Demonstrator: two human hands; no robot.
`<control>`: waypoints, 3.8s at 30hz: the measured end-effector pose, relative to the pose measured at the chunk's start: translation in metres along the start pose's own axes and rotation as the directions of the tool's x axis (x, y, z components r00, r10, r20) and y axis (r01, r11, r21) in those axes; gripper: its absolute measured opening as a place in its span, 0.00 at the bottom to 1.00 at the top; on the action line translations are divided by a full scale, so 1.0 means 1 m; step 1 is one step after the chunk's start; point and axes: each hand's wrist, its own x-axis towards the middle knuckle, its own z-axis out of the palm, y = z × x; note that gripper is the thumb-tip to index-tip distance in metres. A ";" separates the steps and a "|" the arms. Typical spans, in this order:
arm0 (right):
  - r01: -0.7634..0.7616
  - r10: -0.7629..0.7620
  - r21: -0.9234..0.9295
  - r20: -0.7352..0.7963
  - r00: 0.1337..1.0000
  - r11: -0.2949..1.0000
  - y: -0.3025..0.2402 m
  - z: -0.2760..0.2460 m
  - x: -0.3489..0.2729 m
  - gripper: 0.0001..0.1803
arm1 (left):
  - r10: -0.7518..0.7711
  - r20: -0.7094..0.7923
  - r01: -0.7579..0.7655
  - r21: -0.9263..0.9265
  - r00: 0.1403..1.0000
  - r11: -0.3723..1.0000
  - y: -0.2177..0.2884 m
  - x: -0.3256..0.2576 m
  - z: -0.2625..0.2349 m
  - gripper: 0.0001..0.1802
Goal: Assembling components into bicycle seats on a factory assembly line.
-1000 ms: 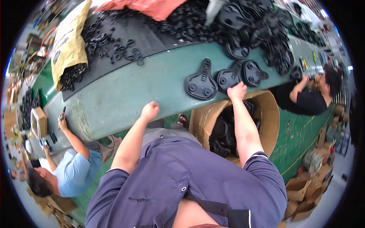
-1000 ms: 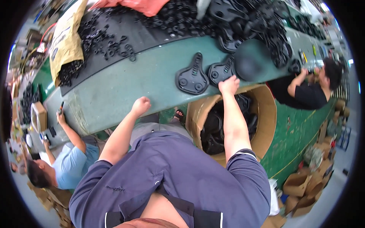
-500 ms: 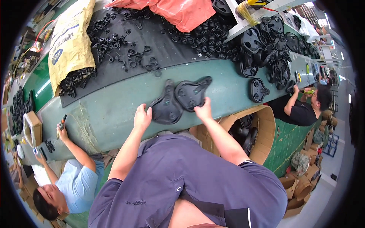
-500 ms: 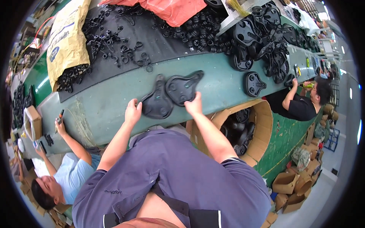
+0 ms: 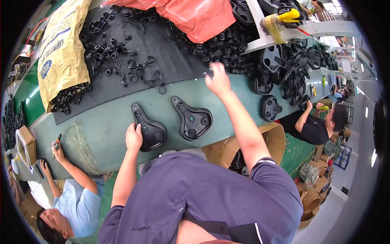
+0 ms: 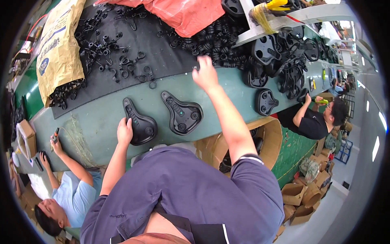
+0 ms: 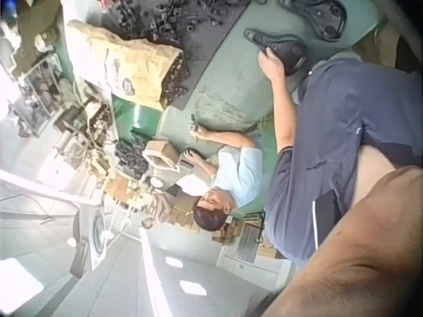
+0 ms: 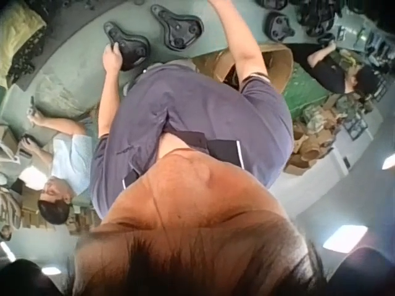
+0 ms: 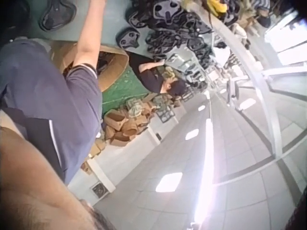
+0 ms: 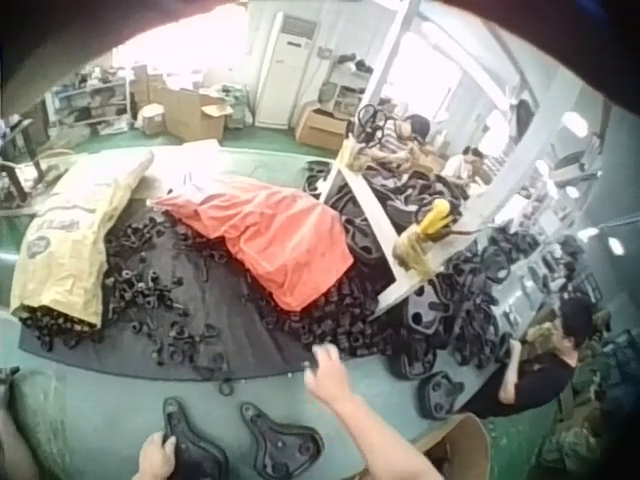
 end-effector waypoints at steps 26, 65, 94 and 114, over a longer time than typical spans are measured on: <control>0.018 -0.407 0.597 0.523 0.749 0.802 -0.150 0.032 -0.115 0.36 | 0.213 0.223 -0.006 -0.678 0.951 0.735 0.107 -0.001 -0.032 0.30; 0.552 -0.492 -0.138 0.315 0.811 0.822 -0.334 0.226 0.182 0.47 | 0.135 -0.123 -0.151 -0.135 0.983 0.979 0.028 0.203 -0.056 0.16; 0.249 -0.336 0.261 0.379 0.862 0.933 -0.164 -0.016 0.009 0.47 | 0.165 0.213 -0.152 -0.078 0.963 0.985 0.025 0.100 -0.024 0.29; -0.496 0.575 -0.310 0.271 0.772 0.811 -0.141 0.059 -0.149 0.58 | 0.092 0.171 -0.078 -0.087 0.981 0.993 -0.050 0.050 -0.031 0.39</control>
